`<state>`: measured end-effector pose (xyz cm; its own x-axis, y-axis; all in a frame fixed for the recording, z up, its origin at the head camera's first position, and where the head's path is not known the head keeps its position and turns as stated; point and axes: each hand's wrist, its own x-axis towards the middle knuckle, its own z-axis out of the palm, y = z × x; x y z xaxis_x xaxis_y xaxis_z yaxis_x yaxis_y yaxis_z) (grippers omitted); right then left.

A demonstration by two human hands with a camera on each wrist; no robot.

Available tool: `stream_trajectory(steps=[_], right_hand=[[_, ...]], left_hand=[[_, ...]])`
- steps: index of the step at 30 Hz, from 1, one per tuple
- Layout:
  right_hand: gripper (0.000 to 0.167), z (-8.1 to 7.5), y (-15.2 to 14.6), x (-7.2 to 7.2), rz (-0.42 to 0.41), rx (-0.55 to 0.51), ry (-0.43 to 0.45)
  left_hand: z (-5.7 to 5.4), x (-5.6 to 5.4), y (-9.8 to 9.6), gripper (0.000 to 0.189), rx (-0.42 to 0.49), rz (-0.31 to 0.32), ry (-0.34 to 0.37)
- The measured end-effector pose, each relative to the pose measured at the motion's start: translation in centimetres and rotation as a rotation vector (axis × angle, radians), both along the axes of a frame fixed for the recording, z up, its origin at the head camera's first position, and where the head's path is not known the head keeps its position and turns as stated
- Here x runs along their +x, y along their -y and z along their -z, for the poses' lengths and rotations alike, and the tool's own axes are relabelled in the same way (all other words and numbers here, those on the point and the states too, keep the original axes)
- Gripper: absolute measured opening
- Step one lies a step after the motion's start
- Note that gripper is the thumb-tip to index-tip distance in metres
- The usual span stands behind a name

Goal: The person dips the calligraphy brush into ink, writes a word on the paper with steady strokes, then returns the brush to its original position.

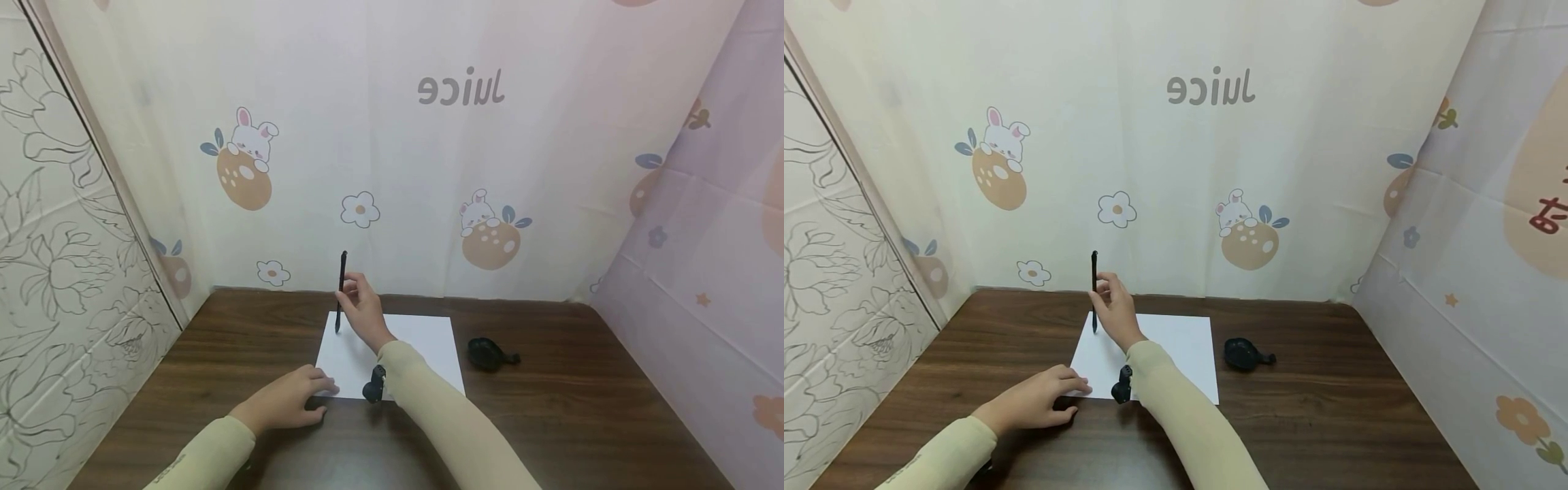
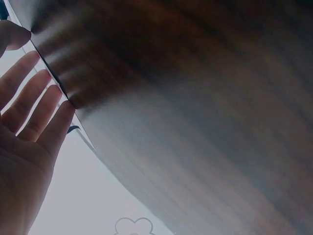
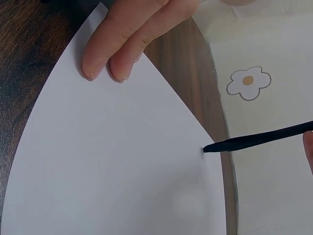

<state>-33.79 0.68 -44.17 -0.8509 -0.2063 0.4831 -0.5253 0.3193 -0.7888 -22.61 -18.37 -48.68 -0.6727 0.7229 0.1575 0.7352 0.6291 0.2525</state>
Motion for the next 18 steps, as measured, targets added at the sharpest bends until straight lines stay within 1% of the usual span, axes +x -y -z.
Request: stream_trajectory(steps=[7,14,18], right_hand=[[0.037,0.08,0.04,-0.05,-0.004,-0.005,0.002],[0.038,0.15,0.05,0.03,-0.004,-0.006,0.017],[0.038,0.25,0.02,-0.01,-0.003,-0.002,0.01]], left_hand=[[0.13,-0.11,0.04,0.031,0.006,0.008,-0.008],[0.13,-0.22,0.04,0.03,0.002,-0.003,0.015],[0.19,-0.25,0.04,0.03,0.004,0.0,0.014]])
